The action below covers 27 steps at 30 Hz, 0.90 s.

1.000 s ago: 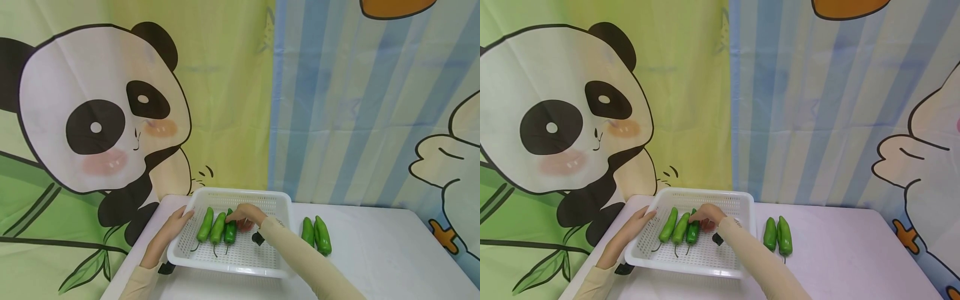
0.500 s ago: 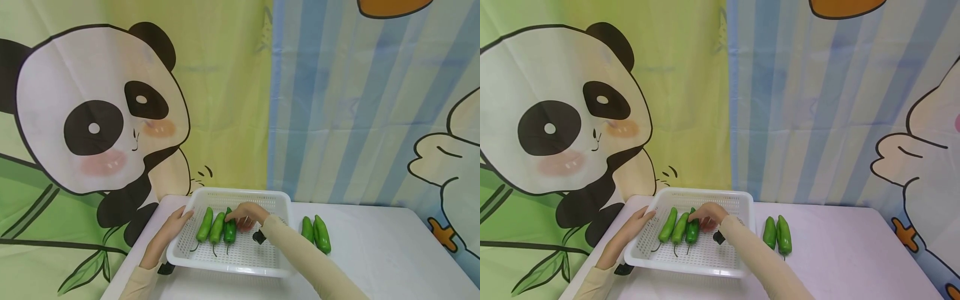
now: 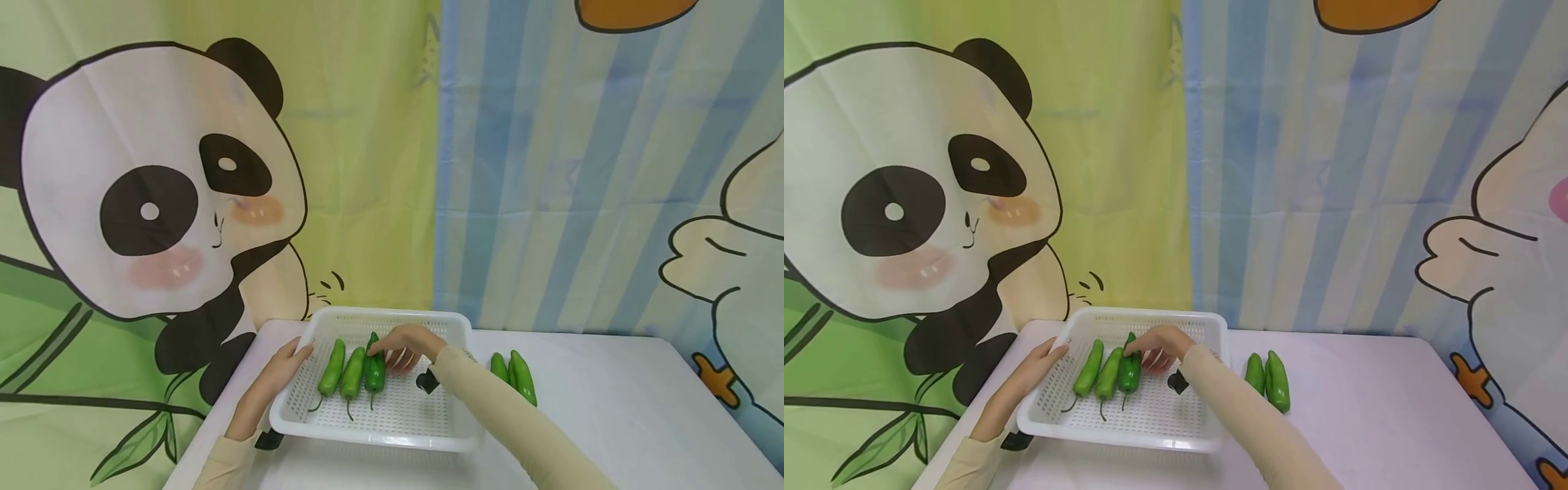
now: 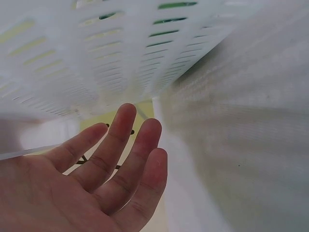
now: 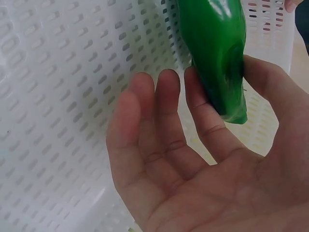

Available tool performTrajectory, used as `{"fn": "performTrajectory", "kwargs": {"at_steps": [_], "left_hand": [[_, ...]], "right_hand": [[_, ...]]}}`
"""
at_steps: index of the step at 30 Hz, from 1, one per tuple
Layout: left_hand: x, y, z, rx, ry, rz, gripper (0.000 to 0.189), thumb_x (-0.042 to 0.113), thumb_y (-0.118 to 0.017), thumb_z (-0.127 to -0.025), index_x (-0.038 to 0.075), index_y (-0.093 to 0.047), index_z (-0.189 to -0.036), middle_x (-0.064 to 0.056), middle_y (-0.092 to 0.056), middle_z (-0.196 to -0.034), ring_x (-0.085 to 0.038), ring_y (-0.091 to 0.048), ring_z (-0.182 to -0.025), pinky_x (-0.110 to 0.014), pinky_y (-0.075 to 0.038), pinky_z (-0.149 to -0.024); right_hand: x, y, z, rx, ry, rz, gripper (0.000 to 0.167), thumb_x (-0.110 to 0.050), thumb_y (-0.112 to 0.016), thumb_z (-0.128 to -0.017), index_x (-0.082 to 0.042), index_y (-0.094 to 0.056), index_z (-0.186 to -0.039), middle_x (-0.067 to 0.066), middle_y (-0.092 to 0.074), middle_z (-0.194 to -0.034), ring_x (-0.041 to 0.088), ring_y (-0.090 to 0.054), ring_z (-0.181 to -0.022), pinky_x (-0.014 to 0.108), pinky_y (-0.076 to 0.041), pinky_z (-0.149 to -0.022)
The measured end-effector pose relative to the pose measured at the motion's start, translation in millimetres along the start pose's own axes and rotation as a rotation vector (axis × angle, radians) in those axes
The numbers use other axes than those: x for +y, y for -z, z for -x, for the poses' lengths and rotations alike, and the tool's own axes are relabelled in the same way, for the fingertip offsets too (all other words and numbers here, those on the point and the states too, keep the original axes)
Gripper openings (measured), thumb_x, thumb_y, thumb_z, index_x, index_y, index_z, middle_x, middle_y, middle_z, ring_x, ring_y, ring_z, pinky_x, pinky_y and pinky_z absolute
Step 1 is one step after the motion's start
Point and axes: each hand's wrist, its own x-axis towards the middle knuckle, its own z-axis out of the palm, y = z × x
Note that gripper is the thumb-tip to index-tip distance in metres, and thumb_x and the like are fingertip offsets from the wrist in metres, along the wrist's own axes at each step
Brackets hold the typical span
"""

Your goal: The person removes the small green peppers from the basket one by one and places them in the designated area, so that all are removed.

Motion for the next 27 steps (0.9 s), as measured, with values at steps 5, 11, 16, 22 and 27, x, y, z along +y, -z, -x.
{"fn": "performTrajectory", "kwargs": {"at_steps": [5,11,16,22,27], "left_hand": [[-0.7,-0.8,-1.0,0.001,-0.002,0.008,0.052,0.038,-0.043,-0.108,0.011,-0.038,-0.153,-0.028,-0.062,-0.133,-0.031,-0.075,-0.091,-0.042,-0.065,-0.067],[0.3,-0.8,-0.7,-0.003,-0.009,0.011,0.053,0.039,-0.043,-0.108,0.011,-0.038,-0.152,-0.028,-0.061,-0.133,-0.030,-0.075,-0.091,-0.042,-0.065,-0.068],[0.0,-0.3,0.6,0.001,-0.005,0.001,0.053,0.040,-0.044,-0.108,0.012,-0.039,-0.152,-0.027,-0.062,-0.133,-0.030,-0.075,-0.090,-0.041,-0.065,-0.067],[-0.6,0.6,1.2,-0.011,-0.017,0.011,0.052,0.036,-0.044,-0.108,0.009,-0.038,-0.153,-0.029,-0.059,-0.135,-0.032,-0.075,-0.093,-0.042,-0.065,-0.069],[-1.0,0.2,0.5,-0.007,-0.018,0.020,0.053,0.037,-0.043,-0.108,0.009,-0.038,-0.152,-0.029,-0.059,-0.136,-0.032,-0.074,-0.094,-0.043,-0.065,-0.070]], "right_hand": [[2.0,7.7,4.9,-0.001,0.008,-0.035,0.039,-0.046,-0.073,-0.088,-0.010,-0.070,-0.104,0.017,-0.075,-0.102,0.032,-0.072,-0.100,0.046,-0.061,-0.091],[0.8,16.7,13.6,-0.026,0.017,-0.053,0.042,-0.047,-0.072,-0.088,-0.009,-0.069,-0.106,0.021,-0.073,-0.111,0.036,-0.070,-0.106,0.048,-0.059,-0.095],[-3.0,23.5,21.1,-0.055,0.029,-0.070,0.042,-0.047,-0.070,-0.090,-0.009,-0.069,-0.108,0.023,-0.070,-0.119,0.038,-0.068,-0.111,0.050,-0.057,-0.098],[-4.3,27.5,27.4,-0.101,0.030,-0.078,0.042,-0.047,-0.069,-0.091,-0.010,-0.069,-0.108,0.025,-0.066,-0.127,0.039,-0.066,-0.116,0.050,-0.056,-0.100],[-0.8,32.7,31.9,-0.115,0.043,-0.066,0.040,-0.049,-0.071,-0.089,-0.012,-0.071,-0.104,0.022,-0.069,-0.123,0.034,-0.070,-0.108,0.044,-0.060,-0.090]]}}
